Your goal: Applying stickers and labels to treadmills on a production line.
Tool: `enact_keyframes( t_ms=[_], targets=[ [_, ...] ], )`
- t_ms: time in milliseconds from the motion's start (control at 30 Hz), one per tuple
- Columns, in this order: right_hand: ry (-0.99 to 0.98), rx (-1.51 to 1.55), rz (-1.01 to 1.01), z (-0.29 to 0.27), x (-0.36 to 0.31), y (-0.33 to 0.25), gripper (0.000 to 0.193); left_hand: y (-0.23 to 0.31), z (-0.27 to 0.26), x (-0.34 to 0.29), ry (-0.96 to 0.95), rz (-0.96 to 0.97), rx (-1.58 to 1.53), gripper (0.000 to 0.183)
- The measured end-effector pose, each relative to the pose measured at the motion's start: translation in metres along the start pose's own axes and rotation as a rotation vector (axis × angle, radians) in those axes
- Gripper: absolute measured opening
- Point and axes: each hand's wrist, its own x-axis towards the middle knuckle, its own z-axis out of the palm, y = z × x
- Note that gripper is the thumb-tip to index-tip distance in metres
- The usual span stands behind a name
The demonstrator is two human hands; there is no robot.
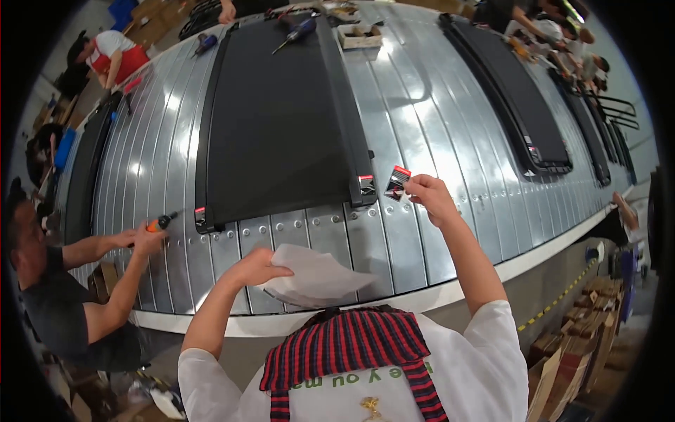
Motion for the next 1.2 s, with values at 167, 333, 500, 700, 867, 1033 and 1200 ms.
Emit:
enact_keyframes(
  t_ms=[167,333,500,700,867,1033,1200],
  targets=[
    [-0.154,0.080,0.198,0.030,0.071,0.031,0.009,0.003,0.009,0.018,0.024,0.122,0.244,0.019],
    [-0.221,0.087,0.298,0.035,0.106,0.046,0.009,0.015,0.012,0.064,0.218,0.336,0.532,0.015],
    [-0.302,-0.013,0.343,0.039,0.137,0.042,0.007,0.033,-0.001,0.109,0.338,0.521,0.552,0.009],
    [-0.377,-0.055,0.409,0.039,0.153,0.032,0.008,0.055,-0.018,0.155,0.367,0.564,0.607,0.010],
    [-0.388,-0.117,0.399,0.044,0.157,0.032,0.009,0.055,-0.019,0.181,0.365,0.581,0.598,0.006],
    [-0.372,-0.134,0.389,0.045,0.160,0.038,0.010,0.054,-0.017,0.194,0.351,0.598,0.596,0.006],
    [-0.363,-0.168,0.370,0.047,0.161,0.037,0.011,0.052,-0.019,0.198,0.333,0.603,0.575,0.006]
  ],
)
